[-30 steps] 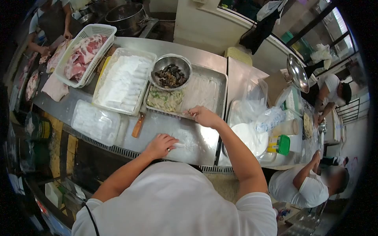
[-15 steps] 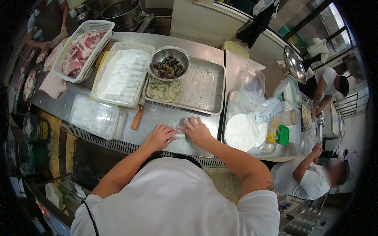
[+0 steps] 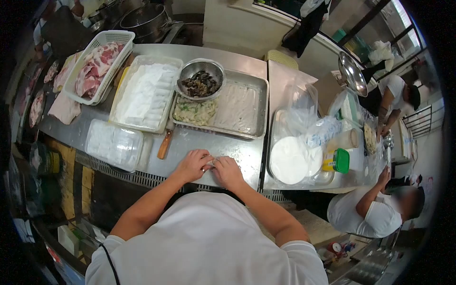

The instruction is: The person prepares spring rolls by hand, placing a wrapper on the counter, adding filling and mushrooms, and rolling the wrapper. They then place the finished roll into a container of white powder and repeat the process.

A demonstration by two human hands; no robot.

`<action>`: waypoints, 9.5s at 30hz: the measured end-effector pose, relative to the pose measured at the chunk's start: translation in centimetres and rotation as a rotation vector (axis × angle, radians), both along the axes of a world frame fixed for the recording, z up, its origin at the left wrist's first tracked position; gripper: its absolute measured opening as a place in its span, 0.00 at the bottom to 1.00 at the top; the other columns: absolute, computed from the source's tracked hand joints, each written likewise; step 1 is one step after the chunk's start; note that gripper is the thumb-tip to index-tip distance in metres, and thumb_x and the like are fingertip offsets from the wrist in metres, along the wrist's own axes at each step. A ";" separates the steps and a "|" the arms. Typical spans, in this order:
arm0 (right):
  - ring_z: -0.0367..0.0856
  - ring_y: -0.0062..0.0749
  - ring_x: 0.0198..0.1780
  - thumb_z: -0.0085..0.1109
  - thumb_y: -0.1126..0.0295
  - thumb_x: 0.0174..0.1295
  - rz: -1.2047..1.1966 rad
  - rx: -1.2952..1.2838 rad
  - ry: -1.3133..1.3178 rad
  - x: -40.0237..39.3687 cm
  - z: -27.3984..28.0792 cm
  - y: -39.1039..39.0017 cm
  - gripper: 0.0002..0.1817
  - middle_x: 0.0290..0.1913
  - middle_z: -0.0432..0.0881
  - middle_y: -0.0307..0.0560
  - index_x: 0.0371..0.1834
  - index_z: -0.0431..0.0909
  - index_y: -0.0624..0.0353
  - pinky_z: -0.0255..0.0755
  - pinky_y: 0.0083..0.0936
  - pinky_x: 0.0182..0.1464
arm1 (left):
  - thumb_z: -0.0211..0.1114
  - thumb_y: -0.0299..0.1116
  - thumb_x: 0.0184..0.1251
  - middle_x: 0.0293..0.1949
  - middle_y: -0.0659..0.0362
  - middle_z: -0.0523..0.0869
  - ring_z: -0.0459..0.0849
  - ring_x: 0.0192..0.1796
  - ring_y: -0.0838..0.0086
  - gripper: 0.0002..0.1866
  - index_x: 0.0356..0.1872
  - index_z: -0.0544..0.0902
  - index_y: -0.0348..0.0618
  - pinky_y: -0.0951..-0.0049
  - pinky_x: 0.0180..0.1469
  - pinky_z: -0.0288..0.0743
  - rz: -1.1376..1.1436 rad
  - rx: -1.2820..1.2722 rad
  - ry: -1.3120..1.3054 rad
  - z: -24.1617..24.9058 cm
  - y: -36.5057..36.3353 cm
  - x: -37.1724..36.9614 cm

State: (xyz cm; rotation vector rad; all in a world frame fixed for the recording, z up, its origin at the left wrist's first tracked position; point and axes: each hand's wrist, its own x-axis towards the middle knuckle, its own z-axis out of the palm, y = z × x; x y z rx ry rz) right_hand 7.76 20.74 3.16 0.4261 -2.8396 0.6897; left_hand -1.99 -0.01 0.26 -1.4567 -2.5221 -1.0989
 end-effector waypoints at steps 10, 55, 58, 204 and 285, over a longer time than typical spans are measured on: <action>0.81 0.50 0.57 0.71 0.67 0.68 -0.047 0.127 0.091 -0.8 -0.9 0.7 0.17 0.53 0.86 0.49 0.59 0.87 0.57 0.72 0.51 0.67 | 0.75 0.36 0.72 0.55 0.56 0.87 0.84 0.60 0.55 0.18 0.60 0.89 0.48 0.52 0.65 0.77 0.037 -0.008 -0.055 -0.7 0.7 -1.3; 0.93 0.59 0.55 0.69 0.64 0.65 0.301 0.047 -0.621 -35.7 7.3 -23.6 0.23 0.55 0.93 0.67 0.63 0.92 0.58 0.85 0.44 0.61 | 0.73 0.40 0.74 0.60 0.49 0.87 0.85 0.64 0.50 0.22 0.63 0.85 0.39 0.50 0.72 0.75 0.444 0.155 -0.115 -0.1 -4.4 1.4; 0.93 0.59 0.56 0.66 0.66 0.66 0.259 0.021 -0.409 -35.3 6.7 -23.7 0.23 0.56 0.93 0.66 0.63 0.93 0.57 0.85 0.43 0.62 | 0.73 0.40 0.75 0.60 0.49 0.87 0.84 0.65 0.51 0.22 0.64 0.85 0.40 0.51 0.72 0.75 0.431 0.168 -0.132 0.3 -4.5 1.3; 0.84 0.53 0.52 0.78 0.63 0.64 -0.564 0.022 -0.390 -0.1 1.3 -0.9 0.14 0.47 0.86 0.53 0.44 0.89 0.61 0.75 0.51 0.57 | 0.80 0.34 0.65 0.60 0.56 0.88 0.81 0.66 0.53 0.11 0.47 0.96 0.48 0.51 0.67 0.72 0.433 -0.117 -0.171 1.8 -3.6 0.7; 0.87 0.60 0.46 0.70 0.74 0.67 -0.029 -0.154 -0.343 -4.5 1.6 -1.5 0.04 0.45 0.84 0.56 0.41 0.90 0.62 0.84 0.50 0.52 | 0.82 0.29 0.58 0.59 0.54 0.85 0.80 0.70 0.53 0.15 0.46 0.89 0.44 0.41 0.83 0.65 0.396 0.088 -0.159 0.2 -5.5 2.0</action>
